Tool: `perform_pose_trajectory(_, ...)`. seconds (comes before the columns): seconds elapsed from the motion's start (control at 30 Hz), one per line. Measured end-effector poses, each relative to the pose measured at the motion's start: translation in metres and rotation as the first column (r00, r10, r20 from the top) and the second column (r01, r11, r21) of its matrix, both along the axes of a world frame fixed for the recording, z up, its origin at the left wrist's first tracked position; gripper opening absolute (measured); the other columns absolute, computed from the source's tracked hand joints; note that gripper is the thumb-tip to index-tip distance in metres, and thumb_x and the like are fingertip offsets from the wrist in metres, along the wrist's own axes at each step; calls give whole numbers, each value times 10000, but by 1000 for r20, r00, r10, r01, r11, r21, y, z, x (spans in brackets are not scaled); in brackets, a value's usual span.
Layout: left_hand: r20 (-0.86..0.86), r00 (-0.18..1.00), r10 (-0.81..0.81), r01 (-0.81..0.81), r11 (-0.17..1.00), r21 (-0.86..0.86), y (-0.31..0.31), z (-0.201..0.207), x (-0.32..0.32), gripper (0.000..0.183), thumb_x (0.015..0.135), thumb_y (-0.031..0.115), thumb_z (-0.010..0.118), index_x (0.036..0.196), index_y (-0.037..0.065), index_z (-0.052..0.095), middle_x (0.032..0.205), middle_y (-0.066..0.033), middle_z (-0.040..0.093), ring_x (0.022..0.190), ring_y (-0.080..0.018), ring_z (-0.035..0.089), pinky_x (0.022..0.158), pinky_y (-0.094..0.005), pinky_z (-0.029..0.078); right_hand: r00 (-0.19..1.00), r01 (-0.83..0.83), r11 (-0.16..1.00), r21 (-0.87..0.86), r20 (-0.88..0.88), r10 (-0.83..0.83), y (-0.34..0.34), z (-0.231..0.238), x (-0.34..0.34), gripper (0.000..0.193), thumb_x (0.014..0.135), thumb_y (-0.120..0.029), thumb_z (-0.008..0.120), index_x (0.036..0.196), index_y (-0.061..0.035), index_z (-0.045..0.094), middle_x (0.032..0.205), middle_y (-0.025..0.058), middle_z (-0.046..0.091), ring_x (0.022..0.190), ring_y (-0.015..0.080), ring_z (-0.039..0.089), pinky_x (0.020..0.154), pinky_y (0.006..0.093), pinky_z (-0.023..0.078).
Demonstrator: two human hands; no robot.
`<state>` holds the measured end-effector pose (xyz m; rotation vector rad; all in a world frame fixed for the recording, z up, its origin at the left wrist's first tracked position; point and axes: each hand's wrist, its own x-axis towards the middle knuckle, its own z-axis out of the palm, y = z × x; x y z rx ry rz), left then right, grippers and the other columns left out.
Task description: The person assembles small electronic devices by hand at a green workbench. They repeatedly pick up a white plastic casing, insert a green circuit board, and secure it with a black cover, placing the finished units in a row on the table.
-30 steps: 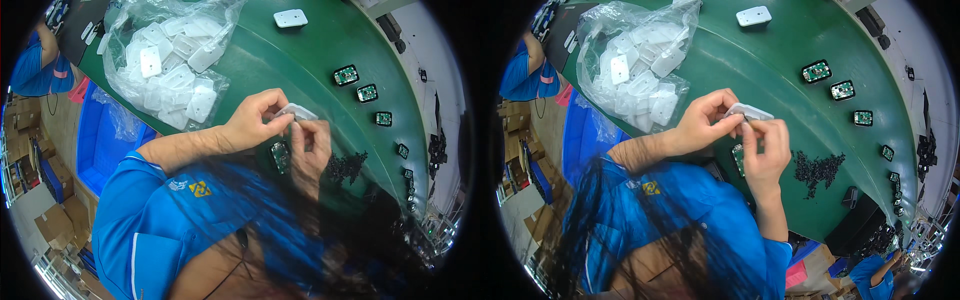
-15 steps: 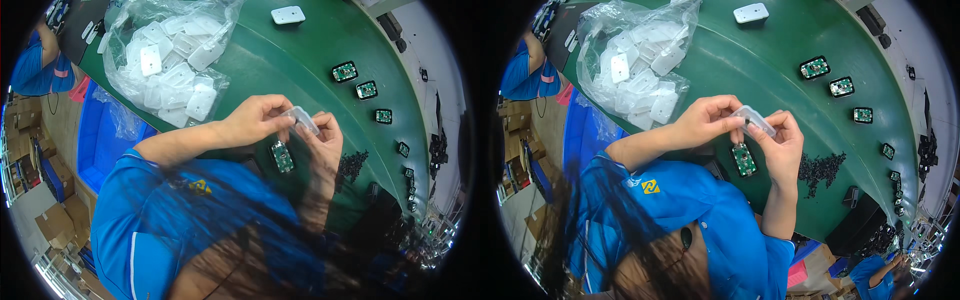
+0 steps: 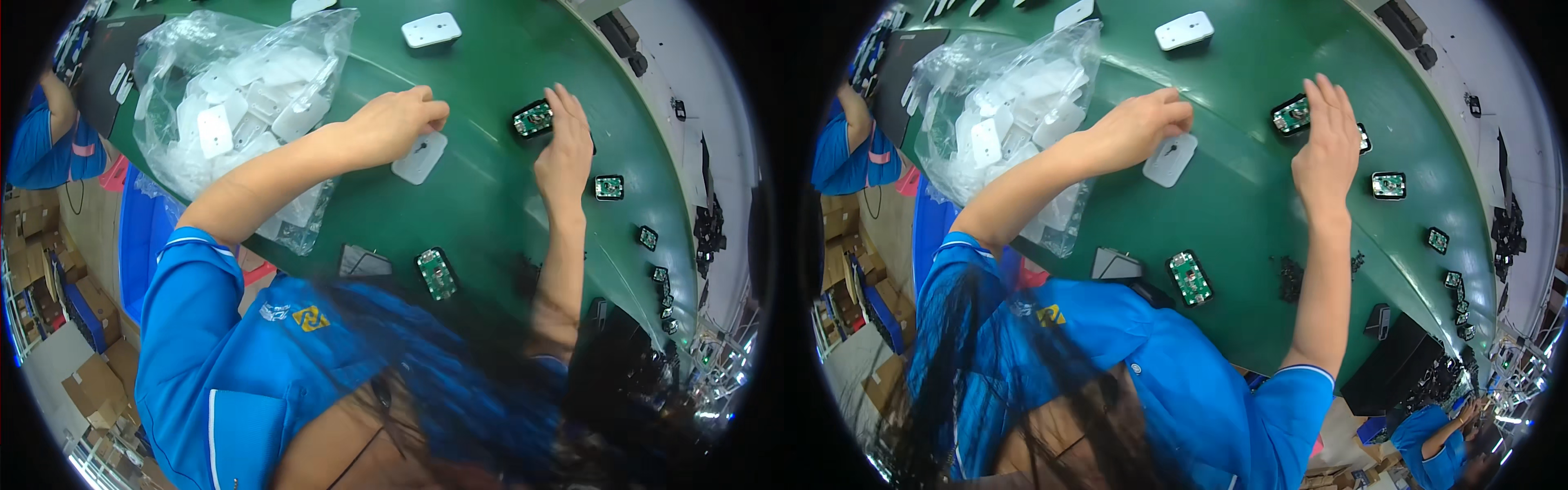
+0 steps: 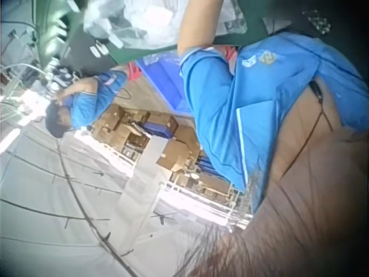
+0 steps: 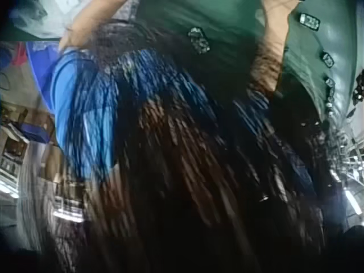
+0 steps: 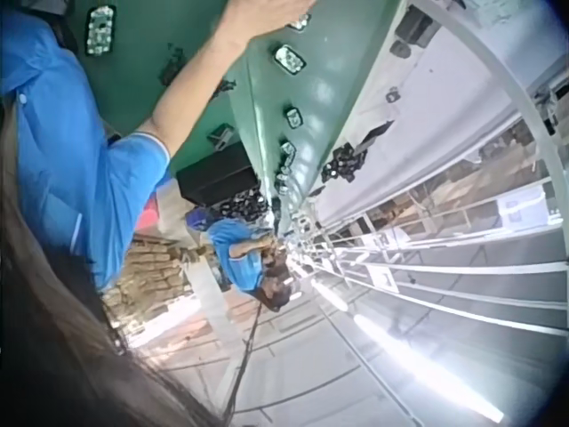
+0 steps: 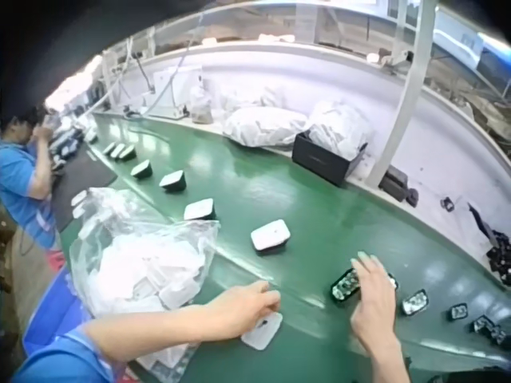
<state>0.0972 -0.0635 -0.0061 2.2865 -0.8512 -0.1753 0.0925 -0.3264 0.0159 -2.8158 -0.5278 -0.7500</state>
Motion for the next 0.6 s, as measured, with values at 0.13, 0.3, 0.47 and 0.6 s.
perform_pose_trajectory(0.13,-55,997,-48,57,984,171,-5,16,-2,145,804,4,569,939,57,563,955,-160,515,787,-355,593,674,-445,479,982,-27,997,-76,-187,12,-17,-2,17,474,695,64,574,1153,-57,570,1143,62,578,1079,266,526,919,386,397)
perform_pose_trajectory(0.3,90,994,-57,39,980,194,3,15,-8,241,824,48,591,1059,17,552,982,-169,542,852,-341,595,717,-434,495,968,84,948,306,-251,-4,5,1,-10,471,661,-99,751,1094,-36,577,991,83,573,932,259,542,820,374,425)
perform_pose_trajectory(0.47,-514,844,-151,-147,858,-493,-8,40,-32,488,913,212,578,1323,6,410,1125,-83,581,984,-167,574,807,-315,493,926,109,772,626,-347,151,61,26,-73,515,650,-164,816,1065,-7,552,944,83,517,836,209,495,760,314,424)
perform_pose_trajectory(0.6,-705,606,-368,-291,722,-628,-1,47,-50,379,964,283,508,1218,2,486,1013,-67,619,862,-155,615,723,-272,505,938,-100,721,686,-177,298,65,43,-94,565,694,-276,799,1139,-12,571,1027,95,536,937,224,514,754,323,423)
